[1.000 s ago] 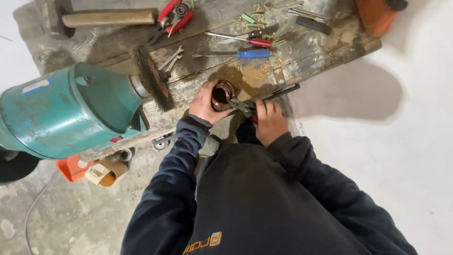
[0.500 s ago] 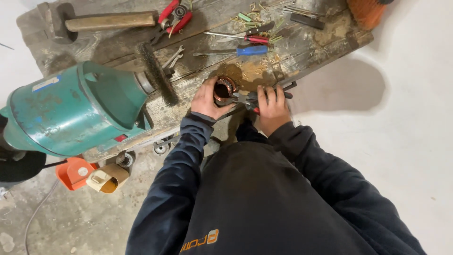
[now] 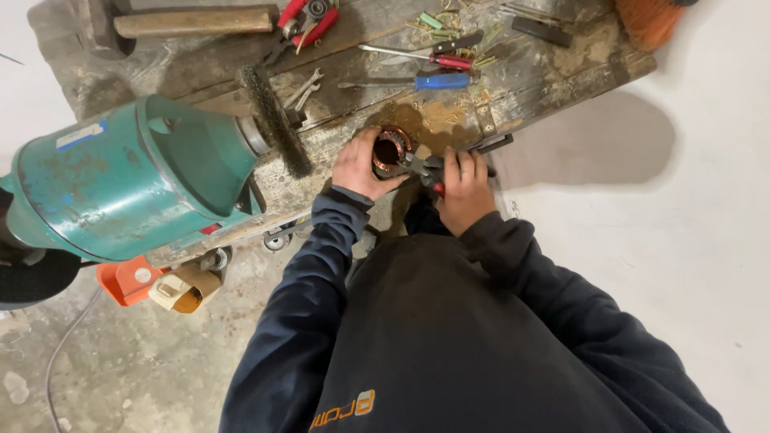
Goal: The person holds a cylindrical motor stator and uses pliers to pull out copper wire coils from the slots. They then use a knife to scrape and clean the interior of the stator slots. The person continues to remove wire segments and clean the component using various hand tools.
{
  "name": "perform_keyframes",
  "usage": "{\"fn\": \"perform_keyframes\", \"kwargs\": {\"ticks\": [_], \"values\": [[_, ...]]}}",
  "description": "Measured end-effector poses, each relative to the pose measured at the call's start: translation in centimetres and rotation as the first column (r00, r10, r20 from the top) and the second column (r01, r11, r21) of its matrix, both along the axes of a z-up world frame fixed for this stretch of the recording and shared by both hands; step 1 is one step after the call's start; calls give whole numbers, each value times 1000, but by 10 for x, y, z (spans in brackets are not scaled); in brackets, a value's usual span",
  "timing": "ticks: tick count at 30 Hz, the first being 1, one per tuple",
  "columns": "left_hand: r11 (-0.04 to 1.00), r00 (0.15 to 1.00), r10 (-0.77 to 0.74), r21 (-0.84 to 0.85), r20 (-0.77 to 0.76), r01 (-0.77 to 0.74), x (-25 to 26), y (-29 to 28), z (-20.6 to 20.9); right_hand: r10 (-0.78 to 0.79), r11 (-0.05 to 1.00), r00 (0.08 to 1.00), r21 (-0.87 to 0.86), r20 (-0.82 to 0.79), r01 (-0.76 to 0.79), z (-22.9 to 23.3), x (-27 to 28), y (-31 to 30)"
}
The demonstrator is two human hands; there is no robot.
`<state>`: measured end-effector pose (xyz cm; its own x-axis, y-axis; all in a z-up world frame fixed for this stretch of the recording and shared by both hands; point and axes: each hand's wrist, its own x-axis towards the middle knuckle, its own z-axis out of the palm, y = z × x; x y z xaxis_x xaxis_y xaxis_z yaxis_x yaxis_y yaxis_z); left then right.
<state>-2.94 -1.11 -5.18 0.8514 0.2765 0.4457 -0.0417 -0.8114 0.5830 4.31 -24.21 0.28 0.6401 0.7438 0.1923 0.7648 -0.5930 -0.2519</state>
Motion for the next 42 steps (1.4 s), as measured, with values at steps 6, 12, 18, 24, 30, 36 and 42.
{"fn": "perform_keyframes", "kwargs": {"ticks": [6,12,18,24,30,36,42], "values": [[1000,1000,-7,6,-5,7,-1,0,-4,7,998,999,-69,40,-4,2,2,-7],[999,999,-28,-43,-37,27,-1,3,-5,-49,988,998,-148,26,53,14,3,4],[994,988,-20,-107,-152,4,-1,1,3,100,977,878,-119,-469,-175,-24,42,-18],[994,993,-19,-106,-117,6,2,3,8,49,978,51,37,-997,-203,-34,86,-10],[996,994,18,-85,-110,-28,5,4,19,287,915,-838,390,-464,98,-89,75,-4],[1000,996,27,-12,-86,-28,5,9,12,347,889,-926,367,-150,274,-40,44,16],[997,986,-76,-19,-148,74,1,12,9,190,948,-714,316,-673,-45,28,70,27]]}}
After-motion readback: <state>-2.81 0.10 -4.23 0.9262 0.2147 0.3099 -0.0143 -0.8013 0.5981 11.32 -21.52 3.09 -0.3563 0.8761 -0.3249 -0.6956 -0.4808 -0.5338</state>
